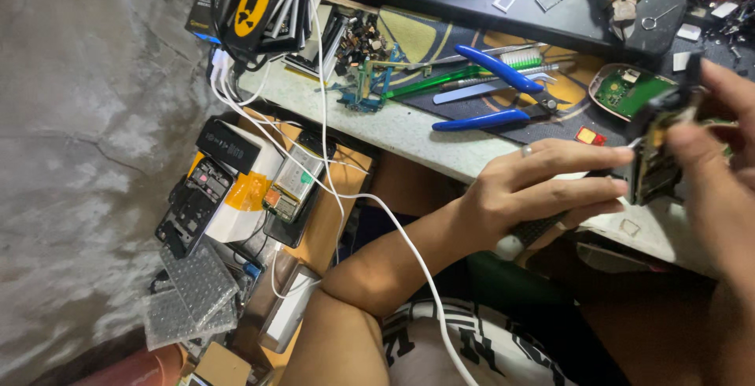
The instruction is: The person disassembles a mobile phone, removes the back cover, and uses a screwdriver to unscrew components on the circuit board. They handle the phone casing and internal parts while working at a cluttered electronics repair bench.
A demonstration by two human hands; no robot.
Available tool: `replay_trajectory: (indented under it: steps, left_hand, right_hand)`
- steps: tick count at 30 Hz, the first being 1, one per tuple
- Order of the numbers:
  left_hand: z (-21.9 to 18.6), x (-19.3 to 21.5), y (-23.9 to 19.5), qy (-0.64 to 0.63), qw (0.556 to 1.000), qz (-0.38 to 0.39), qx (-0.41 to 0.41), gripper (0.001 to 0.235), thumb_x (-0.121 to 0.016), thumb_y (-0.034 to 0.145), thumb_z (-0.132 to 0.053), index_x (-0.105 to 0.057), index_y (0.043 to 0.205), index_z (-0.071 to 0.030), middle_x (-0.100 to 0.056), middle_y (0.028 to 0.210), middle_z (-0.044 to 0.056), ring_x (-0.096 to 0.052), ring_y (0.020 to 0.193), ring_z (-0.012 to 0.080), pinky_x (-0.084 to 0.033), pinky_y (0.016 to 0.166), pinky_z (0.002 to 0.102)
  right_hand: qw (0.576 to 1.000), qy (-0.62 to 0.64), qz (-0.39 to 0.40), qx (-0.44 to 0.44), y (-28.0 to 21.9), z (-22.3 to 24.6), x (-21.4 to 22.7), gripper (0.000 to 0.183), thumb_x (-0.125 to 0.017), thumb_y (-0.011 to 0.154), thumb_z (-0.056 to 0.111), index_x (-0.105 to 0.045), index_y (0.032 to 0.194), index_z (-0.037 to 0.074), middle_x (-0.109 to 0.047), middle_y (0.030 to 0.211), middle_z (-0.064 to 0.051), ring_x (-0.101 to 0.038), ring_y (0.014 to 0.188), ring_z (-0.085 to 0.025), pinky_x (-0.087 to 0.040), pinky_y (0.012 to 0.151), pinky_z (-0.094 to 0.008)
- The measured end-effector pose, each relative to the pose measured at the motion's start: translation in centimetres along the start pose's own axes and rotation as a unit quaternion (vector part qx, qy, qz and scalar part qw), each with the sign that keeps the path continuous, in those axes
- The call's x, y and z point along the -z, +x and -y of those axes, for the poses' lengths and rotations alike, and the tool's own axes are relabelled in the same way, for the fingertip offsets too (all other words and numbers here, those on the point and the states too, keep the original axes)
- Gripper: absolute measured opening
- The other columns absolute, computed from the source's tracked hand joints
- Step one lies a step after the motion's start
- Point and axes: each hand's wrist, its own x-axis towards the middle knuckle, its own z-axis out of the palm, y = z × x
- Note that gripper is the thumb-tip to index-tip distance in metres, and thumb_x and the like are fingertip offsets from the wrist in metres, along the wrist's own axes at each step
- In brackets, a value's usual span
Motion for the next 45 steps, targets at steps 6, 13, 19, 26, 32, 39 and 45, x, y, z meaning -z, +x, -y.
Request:
replay_trajectory:
  steps: [6,13,19,26,32,39,45]
  left_hand:
    - [-0.3,0.2,1.5,-0.148,0.988,-0.046,0.019,0.029,-0.073,0.099,-0.013,-0.066,0.127,-0.014,-0.058,0.133,0.004,-0.064,0.120,0.0131,-0.058,0.102,0.026]
    - [1.6,-2.2,1.5,-0.402,0.887,-0.198,0.111,0.033,-0.080,0.099,-0.002,-0.057,0.120,-0.013,-0.068,0.108,0.010,-0.072,0.095,0.0122,-0.064,0.083,0.026]
    - [1.4,-0.8,0.1,-0.433,0.882,-0.119,0.146,0.029,-0.070,0.098,0.004,-0.063,0.122,-0.010,-0.069,0.124,0.019,-0.071,0.114,0.0222,-0.062,0.102,0.039]
    - [0.3,1.7,0.9,-0.083,0.989,-0.032,0.120,0.026,-0.071,0.102,0.008,-0.069,0.120,-0.010,-0.071,0.122,0.008,-0.075,0.108,0.0177,-0.066,0.095,0.027]
    - [-2.2,1.5,2.0,0.334,0.941,0.051,0.017,0.036,-0.064,0.103,-0.006,-0.062,0.138,-0.014,-0.068,0.123,0.004,-0.070,0.103,0.0197,-0.055,0.088,0.034]
    - [-3.1,-0.6,4.7,0.415,0.909,0.047,-0.018,0.034,-0.068,0.100,-0.027,-0.062,0.126,-0.006,-0.063,0.100,0.011,-0.066,0.085,0.0268,-0.048,0.070,0.040]
    - [-2.4,-1.7,5.7,0.480,0.873,0.071,-0.037,0.015,-0.064,0.105,-0.021,-0.065,0.115,-0.010,-0.057,0.088,0.002,-0.064,0.070,0.0172,-0.047,0.059,0.031]
  right_hand:
    - [0.969,0.237,0.045,-0.045,2.2,-7.8,3.0,0.034,-0.050,0.120,0.034,-0.048,0.137,0.005,-0.058,0.117,-0.009,-0.065,0.106,-0.016,-0.058,0.093,-0.034]
    - [0.904,0.422,0.068,-0.001,0.8,-11.5,3.2,0.033,-0.053,0.118,0.034,-0.052,0.126,0.002,-0.059,0.118,-0.007,-0.066,0.115,-0.013,-0.060,0.102,-0.031]
    - [0.947,0.312,0.079,0.020,2.1,-9.7,3.6,0.041,-0.054,0.124,0.034,-0.049,0.130,-0.006,-0.063,0.118,-0.016,-0.070,0.112,-0.018,-0.062,0.083,-0.028]
    - [0.988,0.121,0.081,0.055,2.4,-6.5,3.8,0.051,-0.058,0.116,0.042,-0.057,0.132,-0.007,-0.069,0.117,-0.021,-0.073,0.103,-0.020,-0.062,0.093,-0.030]
    - [0.978,0.163,0.114,0.069,2.6,-2.0,3.3,0.066,-0.052,0.107,0.056,-0.059,0.129,-0.007,-0.065,0.123,-0.022,-0.067,0.114,-0.025,-0.057,0.101,-0.037]
    - [0.959,0.242,0.092,0.114,3.0,-0.4,2.3,0.076,-0.044,0.108,0.063,-0.056,0.117,-0.012,-0.063,0.106,-0.028,-0.068,0.101,-0.031,-0.061,0.089,-0.042]
    - [0.958,0.267,-0.031,0.101,1.3,-0.6,1.6,0.077,-0.037,0.112,0.065,-0.049,0.098,-0.009,-0.060,0.098,-0.031,-0.066,0.092,-0.034,-0.058,0.088,-0.040]
